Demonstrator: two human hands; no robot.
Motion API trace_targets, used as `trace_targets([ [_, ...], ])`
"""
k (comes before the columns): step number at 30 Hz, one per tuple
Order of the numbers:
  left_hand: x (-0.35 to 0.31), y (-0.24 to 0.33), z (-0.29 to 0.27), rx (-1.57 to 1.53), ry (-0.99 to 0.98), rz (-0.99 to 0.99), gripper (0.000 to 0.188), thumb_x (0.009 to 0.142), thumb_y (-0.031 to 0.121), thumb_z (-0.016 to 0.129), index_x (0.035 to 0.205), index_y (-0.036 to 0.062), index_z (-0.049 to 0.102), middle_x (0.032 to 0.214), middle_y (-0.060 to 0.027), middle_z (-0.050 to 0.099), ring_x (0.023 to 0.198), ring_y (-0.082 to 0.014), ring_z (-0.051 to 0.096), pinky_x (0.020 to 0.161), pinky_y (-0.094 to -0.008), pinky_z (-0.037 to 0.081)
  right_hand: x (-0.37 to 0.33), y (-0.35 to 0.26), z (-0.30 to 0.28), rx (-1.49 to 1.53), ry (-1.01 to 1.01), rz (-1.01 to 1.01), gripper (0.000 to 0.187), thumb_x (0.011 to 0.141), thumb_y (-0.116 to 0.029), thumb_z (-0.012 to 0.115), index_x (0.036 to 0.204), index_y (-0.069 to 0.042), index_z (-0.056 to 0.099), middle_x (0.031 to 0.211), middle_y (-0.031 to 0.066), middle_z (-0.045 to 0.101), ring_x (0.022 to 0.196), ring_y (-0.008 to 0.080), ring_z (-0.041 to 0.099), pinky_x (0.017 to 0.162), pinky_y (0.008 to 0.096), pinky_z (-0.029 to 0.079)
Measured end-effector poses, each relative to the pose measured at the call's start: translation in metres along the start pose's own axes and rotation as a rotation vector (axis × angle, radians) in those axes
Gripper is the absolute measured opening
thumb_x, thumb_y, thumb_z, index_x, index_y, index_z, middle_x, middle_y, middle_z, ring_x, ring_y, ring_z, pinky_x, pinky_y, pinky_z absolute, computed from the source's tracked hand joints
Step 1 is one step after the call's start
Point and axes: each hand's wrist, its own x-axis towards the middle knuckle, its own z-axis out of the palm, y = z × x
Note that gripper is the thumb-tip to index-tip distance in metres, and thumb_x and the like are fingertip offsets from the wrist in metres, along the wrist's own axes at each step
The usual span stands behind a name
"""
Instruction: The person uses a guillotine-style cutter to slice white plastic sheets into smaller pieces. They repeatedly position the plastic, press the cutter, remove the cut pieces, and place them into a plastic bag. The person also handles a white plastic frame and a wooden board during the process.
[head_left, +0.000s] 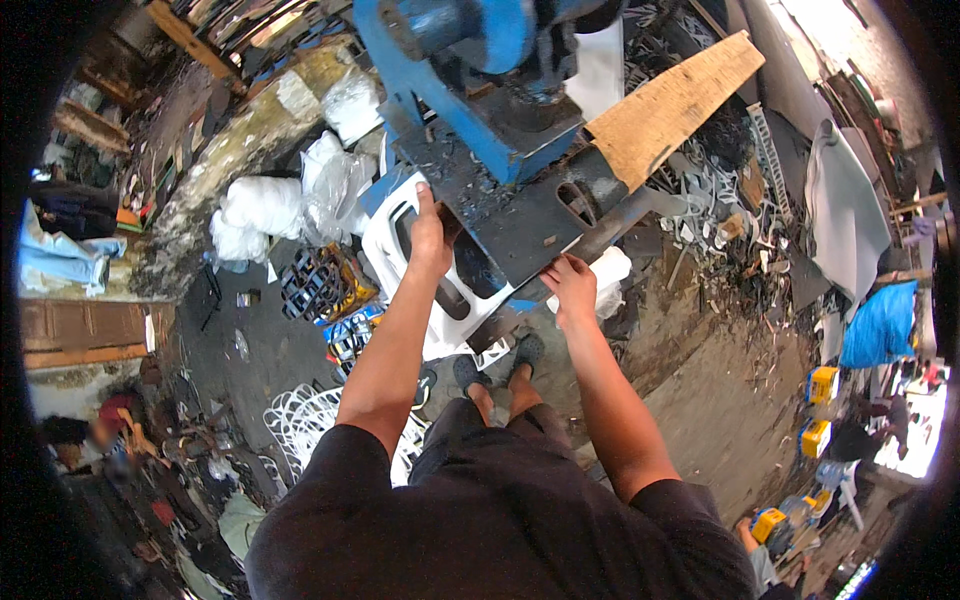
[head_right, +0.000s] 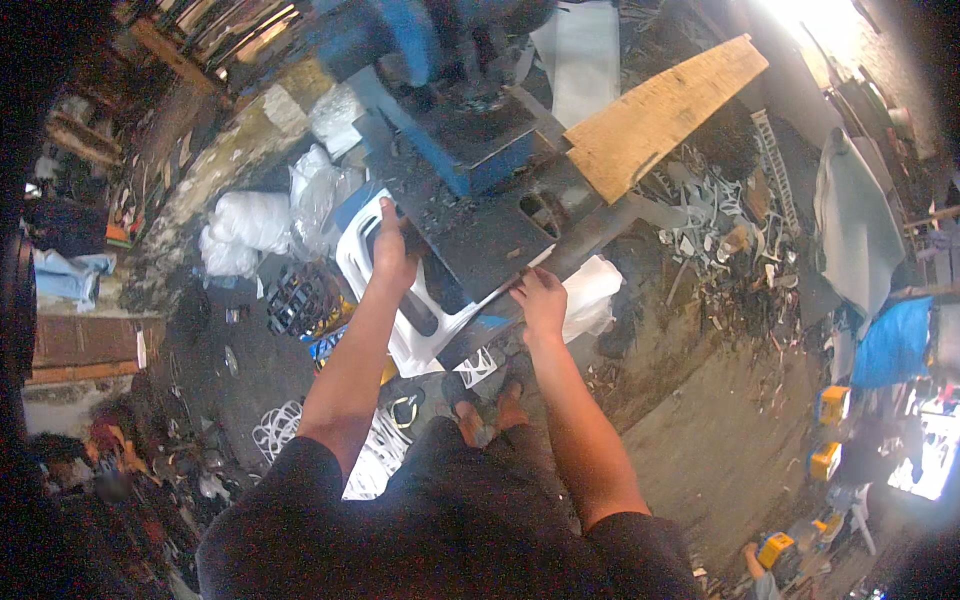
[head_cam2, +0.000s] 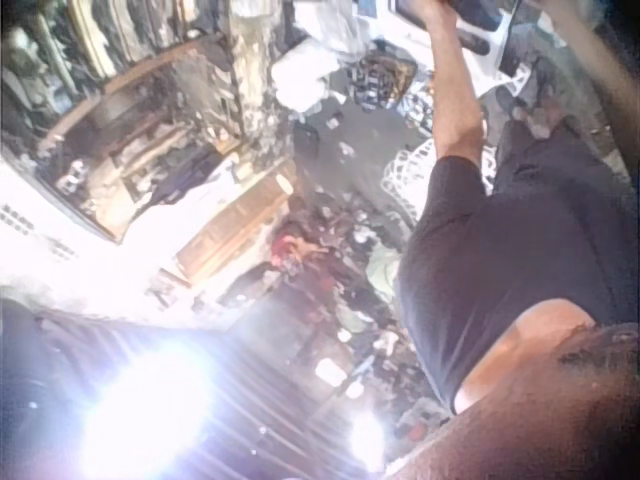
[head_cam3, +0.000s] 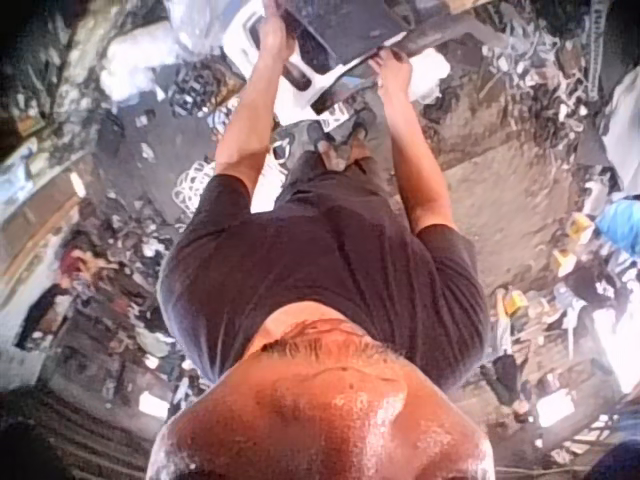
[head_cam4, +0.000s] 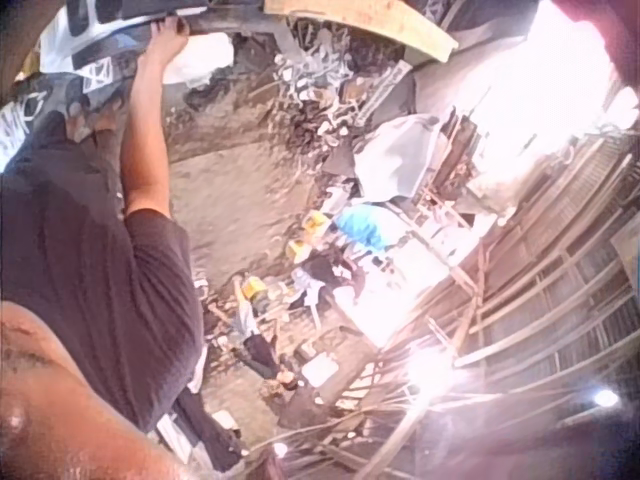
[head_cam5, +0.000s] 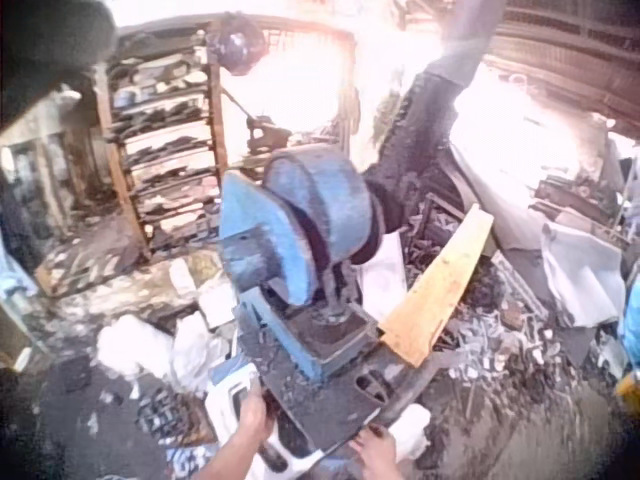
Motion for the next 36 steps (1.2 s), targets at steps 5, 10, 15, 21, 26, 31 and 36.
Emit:
trace_targets([
  [5, -0.001, 0.012, 0.027, -0.035, -0.060, -0.020, 0.087, 0.095, 0.075, 0.043, 0.145, 0.0038, 0.047, 0.146, -0.0120, 0.054, 0.129, -0.0291, 0.055, 0.111, -0.0430, 0.041, 0.028, -0.011, -0.001, -0.006, 0.050, -0.028, 0.034, 0.098, -0.013, 0.061, 0.125, 0.008, 0.056, 0.105, 0.0121, 0.064, 0.087, 0.0170, 0.062, 0.073, 0.0310, 0.055],
  [10, -0.011, 0.018, 0.046, -0.092, -0.145, 0.026, 0.094, 0.090, 0.082, 0.040, 0.152, 0.0121, 0.041, 0.150, -0.0111, 0.050, 0.134, -0.0321, 0.050, 0.115, -0.0497, 0.036, 0.055, -0.015, -0.009, -0.084, 0.019, -0.030, 0.031, 0.097, -0.009, 0.059, 0.124, 0.006, 0.058, 0.099, 0.0109, 0.065, 0.078, 0.0182, 0.063, 0.068, 0.0308, 0.054],
  [15, -0.011, 0.016, 0.036, -0.101, -0.174, -0.070, 0.102, 0.086, 0.086, 0.043, 0.156, 0.0125, 0.034, 0.156, -0.0101, 0.043, 0.141, -0.0301, 0.042, 0.117, -0.0495, 0.033, 0.054, -0.035, -0.019, -0.248, -0.040, 0.053, 0.035, 0.091, -0.011, 0.067, 0.121, 0.007, 0.062, 0.086, 0.0125, 0.069, 0.073, 0.0203, 0.067, 0.065, 0.0335, 0.054],
  [21, -0.075, -0.007, -0.039, 0.120, -0.088, 0.084, 0.084, 0.098, 0.063, 0.054, 0.148, -0.0028, 0.040, 0.137, -0.0179, 0.056, 0.122, -0.0265, 0.057, 0.110, -0.0430, 0.043, -0.006, -0.336, 0.003, -1.573, 0.395, -1.195, 0.032, 0.092, -0.027, 0.067, 0.112, -0.003, 0.068, 0.103, 0.0181, 0.071, 0.099, 0.0323, 0.069, 0.084, 0.0449, 0.054],
  [26, -0.139, -0.032, -0.103, 0.183, 0.127, 0.084, 0.079, 0.099, 0.057, 0.056, 0.146, -0.0045, 0.041, 0.140, -0.0212, 0.055, 0.135, -0.0297, 0.051, 0.111, -0.0444, 0.042, -0.017, -0.501, 0.039, -1.758, 0.607, -1.425, 0.033, 0.093, -0.029, 0.065, 0.116, -0.006, 0.067, 0.105, 0.0190, 0.070, 0.101, 0.0342, 0.067, 0.086, 0.0472, 0.051],
  [31, -0.164, -0.035, -0.130, 0.297, 0.207, 0.086, 0.074, 0.098, 0.057, 0.058, 0.142, -0.0022, 0.046, 0.132, -0.0172, 0.059, 0.123, -0.0262, 0.056, 0.103, -0.0422, 0.045, -0.032, -0.520, 0.047, -1.892, 0.487, -1.190, 0.036, 0.094, -0.031, 0.063, 0.120, -0.008, 0.066, 0.107, 0.0199, 0.069, 0.103, 0.0361, 0.065, 0.088, 0.0495, 0.049],
  [36, -0.169, -0.029, -0.147, 0.407, 0.090, 0.142, 0.069, 0.098, 0.053, 0.061, 0.140, -0.0009, 0.049, 0.126, -0.0150, 0.062, 0.119, -0.0249, 0.058, 0.100, -0.0408, 0.048, -0.085, -0.502, 0.009, -1.823, 0.590, -1.197, 0.038, 0.095, -0.033, 0.061, 0.125, -0.010, 0.064, 0.110, 0.0208, 0.068, 0.104, 0.0380, 0.064, 0.090, 0.0518, 0.046],
])
